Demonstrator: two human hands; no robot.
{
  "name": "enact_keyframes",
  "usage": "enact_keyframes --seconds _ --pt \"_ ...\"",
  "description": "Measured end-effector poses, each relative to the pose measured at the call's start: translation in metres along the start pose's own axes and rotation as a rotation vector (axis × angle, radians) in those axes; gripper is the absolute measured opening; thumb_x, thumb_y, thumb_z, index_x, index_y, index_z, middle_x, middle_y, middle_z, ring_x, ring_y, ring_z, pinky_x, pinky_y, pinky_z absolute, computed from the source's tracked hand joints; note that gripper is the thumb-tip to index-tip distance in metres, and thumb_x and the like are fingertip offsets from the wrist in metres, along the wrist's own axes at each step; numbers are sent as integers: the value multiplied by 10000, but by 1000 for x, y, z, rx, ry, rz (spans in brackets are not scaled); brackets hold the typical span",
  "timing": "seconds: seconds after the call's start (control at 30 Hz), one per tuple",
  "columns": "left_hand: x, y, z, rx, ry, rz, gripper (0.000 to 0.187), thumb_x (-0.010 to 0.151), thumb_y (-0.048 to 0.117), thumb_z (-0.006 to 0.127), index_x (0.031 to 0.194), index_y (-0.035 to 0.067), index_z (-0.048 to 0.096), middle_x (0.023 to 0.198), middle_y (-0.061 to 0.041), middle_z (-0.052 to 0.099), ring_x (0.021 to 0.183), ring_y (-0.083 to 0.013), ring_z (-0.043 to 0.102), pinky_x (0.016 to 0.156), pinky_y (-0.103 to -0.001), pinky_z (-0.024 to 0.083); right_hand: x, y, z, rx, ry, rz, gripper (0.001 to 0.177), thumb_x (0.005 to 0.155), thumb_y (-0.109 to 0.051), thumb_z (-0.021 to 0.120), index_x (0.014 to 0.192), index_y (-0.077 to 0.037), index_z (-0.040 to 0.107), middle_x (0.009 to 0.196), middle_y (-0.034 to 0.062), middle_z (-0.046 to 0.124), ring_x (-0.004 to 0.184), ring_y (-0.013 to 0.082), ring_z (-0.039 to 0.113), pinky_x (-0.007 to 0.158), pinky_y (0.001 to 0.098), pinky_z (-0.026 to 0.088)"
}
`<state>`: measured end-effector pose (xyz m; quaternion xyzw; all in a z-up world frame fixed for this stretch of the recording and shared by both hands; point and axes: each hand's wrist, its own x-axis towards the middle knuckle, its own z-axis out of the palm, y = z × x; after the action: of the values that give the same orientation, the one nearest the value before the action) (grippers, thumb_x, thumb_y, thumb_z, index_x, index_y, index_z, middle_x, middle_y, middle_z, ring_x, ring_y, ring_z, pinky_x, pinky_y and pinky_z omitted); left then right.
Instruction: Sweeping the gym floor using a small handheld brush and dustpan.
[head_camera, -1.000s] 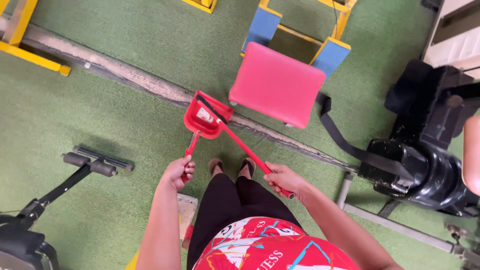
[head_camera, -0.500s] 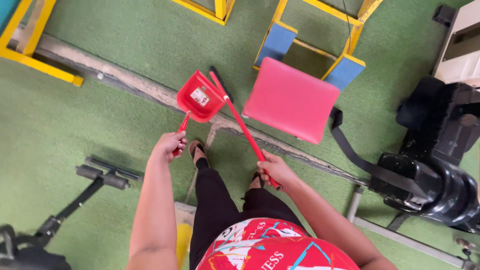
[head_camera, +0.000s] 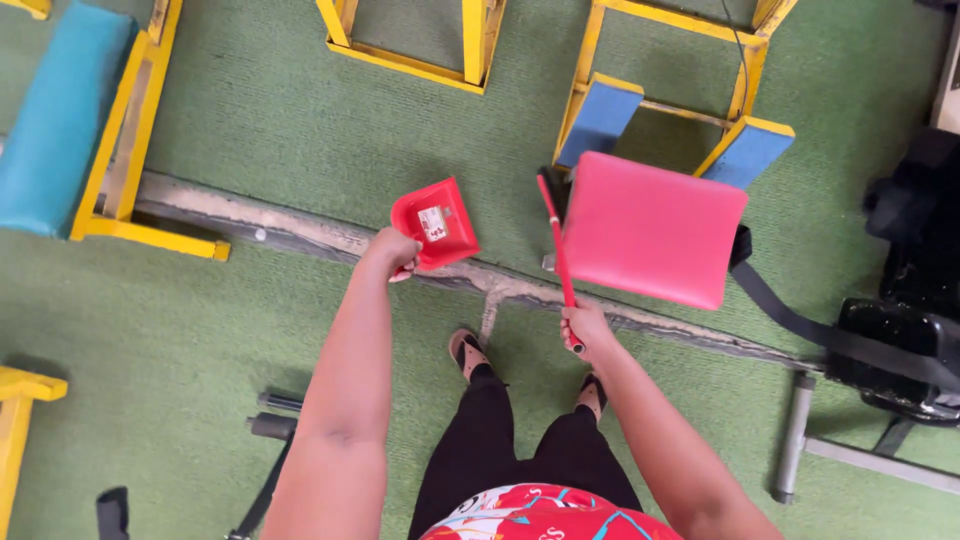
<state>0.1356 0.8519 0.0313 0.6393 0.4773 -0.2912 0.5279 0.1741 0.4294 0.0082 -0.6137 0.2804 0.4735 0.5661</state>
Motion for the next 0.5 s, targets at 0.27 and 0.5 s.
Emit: enact_keyframes --seconds 0.27,0.5 --pt "120 15 -5 414 -110 -31 99 851 5 597 765 29 641 686 -141 654 584 -250 634 509 -437 515 7 28 133 -133 144 -4 293 931 -18 580 1209 -76 508 582 29 468 416 171 472 337 347 369" --pt "97 26 -23 619 -89 64 103 800 32 638 778 -24 721 716 -196 701 625 -292 696 585 -481 540 -79 12 156 -105 -224 146 504 928 -45 565 1421 -101 475 630 -23 471 431 94 435 357 265 336"
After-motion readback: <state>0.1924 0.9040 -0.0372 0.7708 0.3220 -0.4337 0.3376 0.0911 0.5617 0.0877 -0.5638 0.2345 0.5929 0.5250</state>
